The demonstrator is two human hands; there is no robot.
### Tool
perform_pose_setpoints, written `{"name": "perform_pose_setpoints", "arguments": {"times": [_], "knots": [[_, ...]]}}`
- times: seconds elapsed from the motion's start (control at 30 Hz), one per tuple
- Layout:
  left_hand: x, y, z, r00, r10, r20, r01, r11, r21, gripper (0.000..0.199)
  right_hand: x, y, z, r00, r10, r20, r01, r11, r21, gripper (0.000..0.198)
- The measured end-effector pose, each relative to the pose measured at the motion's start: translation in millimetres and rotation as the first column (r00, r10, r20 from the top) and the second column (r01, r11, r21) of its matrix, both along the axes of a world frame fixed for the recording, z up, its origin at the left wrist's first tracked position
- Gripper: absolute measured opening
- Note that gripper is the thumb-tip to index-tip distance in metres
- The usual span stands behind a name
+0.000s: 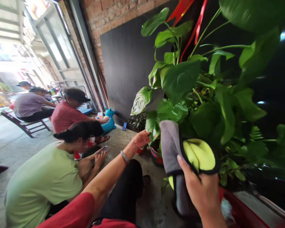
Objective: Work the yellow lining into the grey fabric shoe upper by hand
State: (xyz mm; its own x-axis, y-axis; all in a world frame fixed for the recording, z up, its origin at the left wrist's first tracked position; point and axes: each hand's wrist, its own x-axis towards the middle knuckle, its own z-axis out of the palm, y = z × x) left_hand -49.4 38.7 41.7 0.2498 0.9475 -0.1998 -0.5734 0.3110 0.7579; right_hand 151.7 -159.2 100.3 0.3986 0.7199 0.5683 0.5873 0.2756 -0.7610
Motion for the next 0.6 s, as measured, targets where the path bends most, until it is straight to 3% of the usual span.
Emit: {"name": "perform_pose_setpoints", "arguments": {"times": [0.1,0.17,0.33,0.4,0.5,0.6], "knots": [[22.1,-22.3,-8.2,0.994,-0.089,-0.056,0.09,0.996,0.015,0.025,-11.1,45.9,13.7,0.983,-0.028,0.181,0.04,0.997,-0.062,0.036],[28.5,-25.7,-8.6,0.996,-0.05,-0.068,0.051,0.999,0.013,0.029,-15.4,63.9,4.7,0.968,0.014,0.252,0.025,0.989,-0.149,0.036],[18.6,-16.9,-6.4,0.991,0.036,-0.133,-0.036,0.999,0.001,0.028,-9.5,41.8,-27.7,0.966,0.056,0.251,0.018,0.96,-0.281,0.028],[15.8,-15.0,-7.0,0.988,0.038,-0.149,-0.037,0.999,0.005,0.025,-9.3,33.8,-19.2,0.971,0.002,0.24,0.055,0.972,-0.229,0.029],[21.0,-16.9,-8.5,0.986,0.037,-0.16,-0.036,0.999,0.009,0.026,-19.1,49.1,7.1,0.974,-0.047,0.223,0.067,0.994,-0.082,0.037],[29.7,-21.2,-11.0,0.985,0.016,-0.173,-0.013,1.0,0.015,0.025,-31.9,73.7,10.6,0.975,-0.005,0.222,0.024,0.996,-0.082,0.04]]}}
